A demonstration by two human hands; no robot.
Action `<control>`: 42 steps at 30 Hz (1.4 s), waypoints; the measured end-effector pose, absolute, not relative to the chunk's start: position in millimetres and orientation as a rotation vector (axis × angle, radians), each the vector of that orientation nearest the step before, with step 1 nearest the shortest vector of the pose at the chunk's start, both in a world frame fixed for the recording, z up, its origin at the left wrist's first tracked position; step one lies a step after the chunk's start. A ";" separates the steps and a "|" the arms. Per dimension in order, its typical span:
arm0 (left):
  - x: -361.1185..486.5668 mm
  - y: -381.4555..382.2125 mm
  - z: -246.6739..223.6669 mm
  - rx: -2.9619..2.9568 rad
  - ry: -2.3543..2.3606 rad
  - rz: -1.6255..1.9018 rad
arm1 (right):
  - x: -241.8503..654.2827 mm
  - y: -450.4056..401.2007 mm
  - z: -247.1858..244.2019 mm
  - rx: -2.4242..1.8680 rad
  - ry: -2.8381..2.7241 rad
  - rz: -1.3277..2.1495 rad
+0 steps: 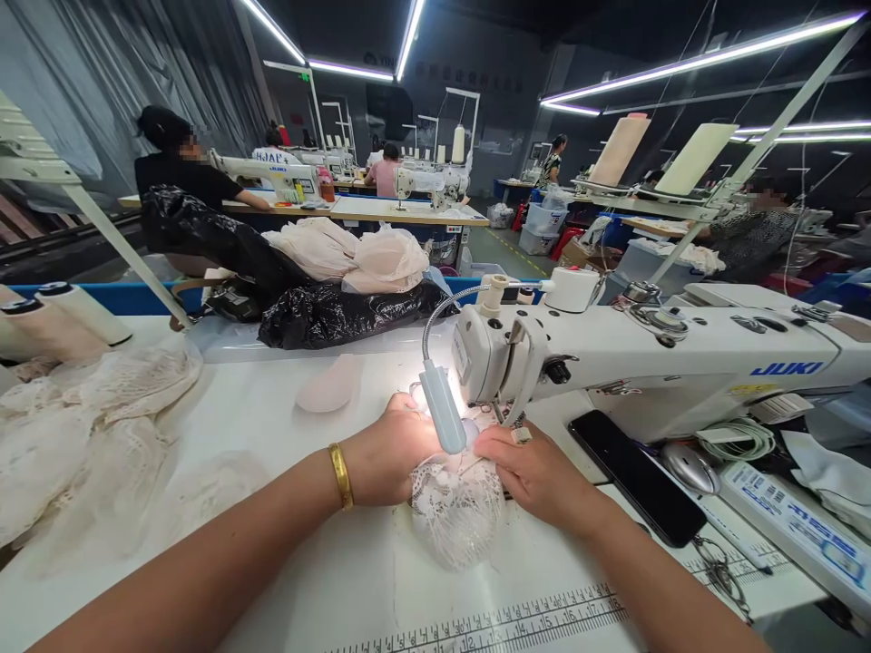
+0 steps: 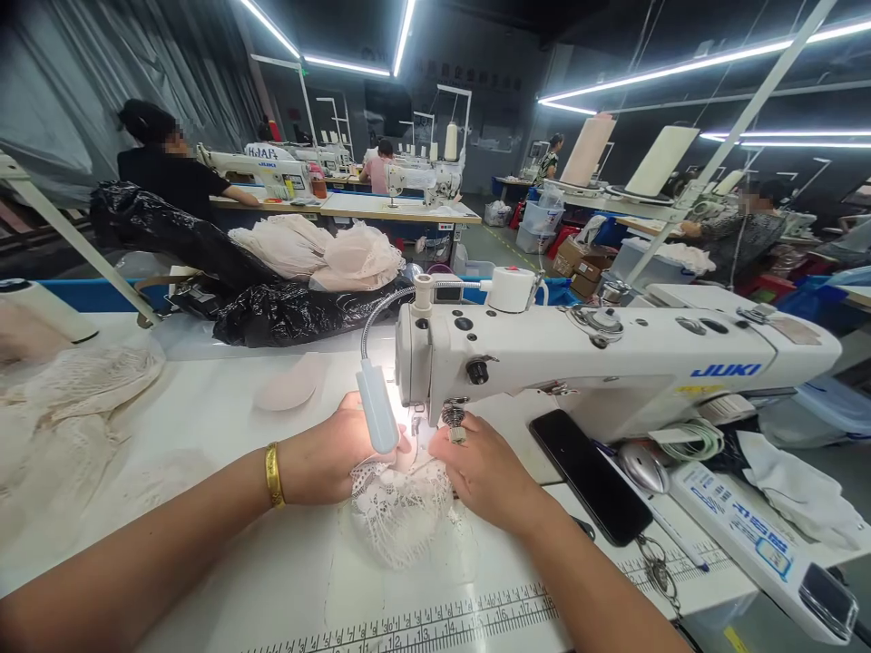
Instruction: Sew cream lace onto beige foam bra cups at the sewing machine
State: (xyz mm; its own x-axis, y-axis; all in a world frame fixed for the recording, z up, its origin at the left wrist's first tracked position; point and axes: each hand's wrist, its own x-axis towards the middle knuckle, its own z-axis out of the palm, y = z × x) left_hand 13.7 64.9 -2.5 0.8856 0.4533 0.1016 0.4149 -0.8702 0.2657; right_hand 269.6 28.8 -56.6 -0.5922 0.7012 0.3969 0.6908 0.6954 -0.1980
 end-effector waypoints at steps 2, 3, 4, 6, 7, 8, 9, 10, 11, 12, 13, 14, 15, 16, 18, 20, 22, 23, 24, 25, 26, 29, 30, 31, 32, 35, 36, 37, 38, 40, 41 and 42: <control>13.5 67.6 -3.5 2.793 0.694 0.251 | 271.6 28.7 -56.9 -1.096 -2.412 0.013; 13.4 68.9 -4.0 2.784 0.711 0.258 | 272.3 28.6 -56.7 -1.101 -2.389 0.005; 13.2 70.2 -4.4 2.778 0.728 0.264 | 272.8 28.6 -56.1 -1.100 -2.370 0.006; 12.8 72.8 -4.9 2.766 0.753 0.270 | 273.0 28.9 -54.3 -1.106 -2.336 0.051; 12.5 73.9 -5.1 2.762 0.759 0.273 | 272.9 29.2 -53.3 -1.114 -2.315 0.087; 12.3 75.0 -5.4 2.759 0.760 0.278 | 272.7 29.7 -52.5 -1.128 -2.292 0.127; 12.2 75.8 -5.7 2.758 0.760 0.287 | 272.7 30.2 -52.0 -1.147 -2.269 0.168; 12.1 76.3 -6.1 2.759 0.759 0.295 | 272.6 30.7 -51.9 -1.167 -2.247 0.204; 12.1 76.6 -6.4 2.761 0.758 0.300 | 272.7 31.1 -52.1 -1.182 -2.230 0.234; 12.3 76.4 -6.7 2.763 0.756 0.303 | 272.7 31.4 -52.5 -1.188 -2.220 0.257; 12.5 76.0 -6.9 2.763 0.755 0.301 | 272.8 31.6 -53.0 -1.189 -2.214 0.271; 12.8 75.4 -6.9 2.762 0.754 0.295 | 272.8 31.7 -53.4 -1.183 -2.212 0.274; 13.1 74.6 -6.7 2.758 0.752 0.285 | 272.8 31.7 -53.6 -1.171 -2.212 0.269; 13.3 73.7 -6.5 2.754 0.751 0.276 | 272.7 31.7 -53.6 -1.157 -2.212 0.257; 13.4 72.5 -6.4 2.745 0.752 0.259 | 272.2 31.4 -53.1 -1.133 -2.214 0.222; 12.2 72.0 -7.2 2.742 0.753 0.252 | 271.3 30.4 -52.3 -1.109 -2.224 0.179; 9.2 72.0 -8.9 2.748 0.752 0.243 | 269.5 28.1 -51.1 -1.084 -2.242 0.117; 7.2 71.9 -9.9 2.755 0.750 0.232 | 268.1 26.3 -50.2 -1.069 -2.256 0.087; 5.1 71.4 -10.6 2.765 0.753 0.219 | 266.4 24.1 -49.2 -1.041 -2.277 0.067; 3.3 70.3 -11.1 2.776 0.768 0.206 | 264.2 21.7 -48.0 -0.999 -2.306 0.064; 2.1 68.5 -11.2 2.793 0.802 0.194 | 261.6 19.3 -46.8 -0.943 -2.336 0.074; 5.3 58.8 -9.3 2.845 1.012 0.125 | 252.9 14.1 -45.7 -0.802 -2.409 0.135; 8.6 54.5 -8.1 2.852 1.080 0.083 | 250.4 13.7 -46.8 -0.810 -2.426 0.141; 12.6 50.1 -6.9 2.851 1.129 0.037 | 248.7 14.1 -48.5 -0.849 -2.440 0.135; 16.7 45.9 -5.6 2.844 1.159 -0.007 | 247.8 15.3 -50.7 -0.902 -2.456 0.117; 23.8 37.5 -2.2 2.814 1.155 -0.081 | 250.8 21.1 -56.7 -1.040 -2.495 0.028; 23.2 36.5 -1.4 2.800 1.132 -0.080 | 253.2 23.1 -57.3 -1.068 -2.497 0.001; 21.3 36.4 -0.7 2.782 1.104 -0.070 | 256.1 24.9 -56.9 -1.093 -2.490 -0.020; 18.4 36.9 -0.2 2.763 1.075 -0.057 | 259.1 26.2 -55.5 -1.119 -2.474 -0.036; 11.8 39.4 -0.1 2.741 1.034 -0.043 | 265.4 27.9 -50.3 -1.145 -2.429 -0.039; 9.0 41.1 -0.6 2.747 1.014 -0.042 | 268.7 28.3 -46.9 -1.138 -2.409 -0.019; 7.0 42.9 -1.7 2.762 0.988 -0.037 | 272.3 28.6 -43.3 -1.127 -2.397 0.012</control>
